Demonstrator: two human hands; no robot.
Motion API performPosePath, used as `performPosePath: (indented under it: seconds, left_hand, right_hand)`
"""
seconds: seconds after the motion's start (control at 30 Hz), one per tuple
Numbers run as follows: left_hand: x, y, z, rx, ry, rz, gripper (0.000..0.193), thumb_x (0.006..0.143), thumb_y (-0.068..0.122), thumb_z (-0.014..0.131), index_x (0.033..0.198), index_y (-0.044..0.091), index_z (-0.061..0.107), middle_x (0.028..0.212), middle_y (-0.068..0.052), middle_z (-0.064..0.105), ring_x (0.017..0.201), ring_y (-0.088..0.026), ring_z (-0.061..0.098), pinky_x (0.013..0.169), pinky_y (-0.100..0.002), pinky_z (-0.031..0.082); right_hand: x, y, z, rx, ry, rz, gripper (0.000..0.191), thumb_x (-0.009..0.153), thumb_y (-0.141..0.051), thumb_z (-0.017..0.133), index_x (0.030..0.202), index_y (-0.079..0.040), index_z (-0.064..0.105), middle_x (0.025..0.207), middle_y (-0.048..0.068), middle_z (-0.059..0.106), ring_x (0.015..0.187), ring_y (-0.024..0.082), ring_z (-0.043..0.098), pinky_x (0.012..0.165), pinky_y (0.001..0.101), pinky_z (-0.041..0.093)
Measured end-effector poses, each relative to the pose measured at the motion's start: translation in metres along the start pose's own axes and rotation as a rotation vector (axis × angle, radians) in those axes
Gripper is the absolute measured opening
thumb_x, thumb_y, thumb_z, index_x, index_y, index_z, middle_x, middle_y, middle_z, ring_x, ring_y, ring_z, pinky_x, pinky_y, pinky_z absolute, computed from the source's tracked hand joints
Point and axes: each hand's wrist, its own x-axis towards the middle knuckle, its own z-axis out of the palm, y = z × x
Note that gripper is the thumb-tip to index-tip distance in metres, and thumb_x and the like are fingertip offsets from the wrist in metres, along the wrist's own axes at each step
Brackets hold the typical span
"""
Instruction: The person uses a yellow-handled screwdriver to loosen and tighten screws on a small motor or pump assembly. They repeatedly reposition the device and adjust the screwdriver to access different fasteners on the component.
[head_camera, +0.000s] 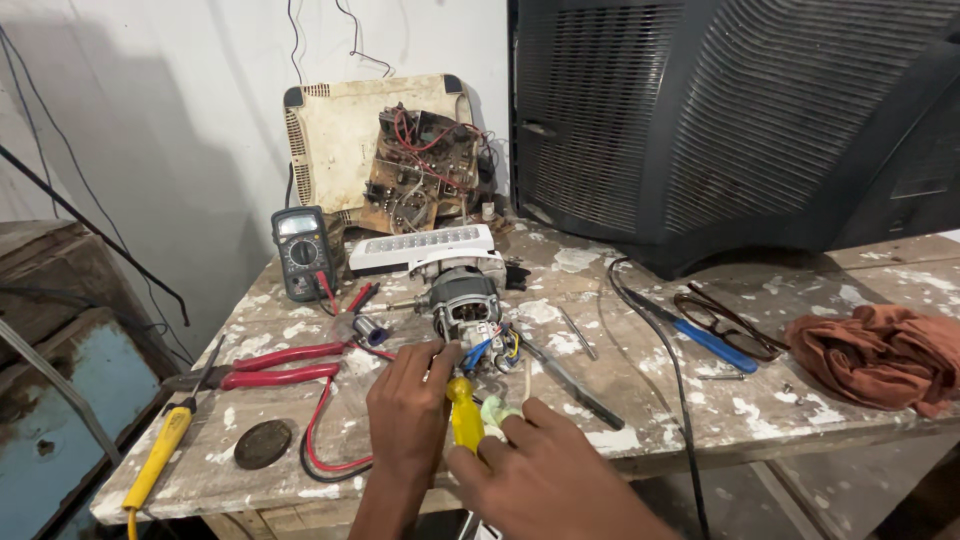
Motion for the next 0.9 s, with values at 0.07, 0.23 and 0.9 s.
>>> performPosePath:
  seconds: [0.07,0.23,0.9]
  left_hand:
    - [0.000,0.001,0.000,-0.006,0.025,0.005,0.038,0.071,0.003,0.072,0.108,0.007,0.073,0.104,-0.008,0.070,0.094,-0.029,0.068,0.076,-0.041,0.055]
    - [0.000,-0.001,0.001,-0.004,0.024,0.008,0.037,0.072,0.003,0.071,0.108,0.007,0.073,0.105,-0.008,0.070,0.095,-0.029,0.068,0.077,-0.041,0.056]
    - [-0.001,-0.004,0.007,0.030,0.004,0.001,0.041,0.073,0.004,0.069,0.114,0.007,0.072,0.106,-0.010,0.069,0.096,-0.029,0.068,0.076,-0.042,0.056]
  right_hand:
    - [0.001,-0.002,0.001,0.031,0.000,0.030,0.030,0.095,-0.032,0.069,0.096,-0.003,0.063,0.068,0.017,0.069,0.069,0.036,0.070,0.078,0.0492,0.050]
    - [-0.003,-0.002,0.003,0.016,0.124,-0.021,0.058,0.085,-0.037,0.073,0.126,0.004,0.065,0.072,0.016,0.070,0.064,0.035,0.069,0.076,0.0487,0.051]
    - [0.007,-0.004,0.006,-0.045,0.069,0.090,0.039,0.094,-0.036,0.072,0.101,0.001,0.059,0.057,0.011,0.067,0.052,0.031,0.069,0.069,0.0439,0.054]
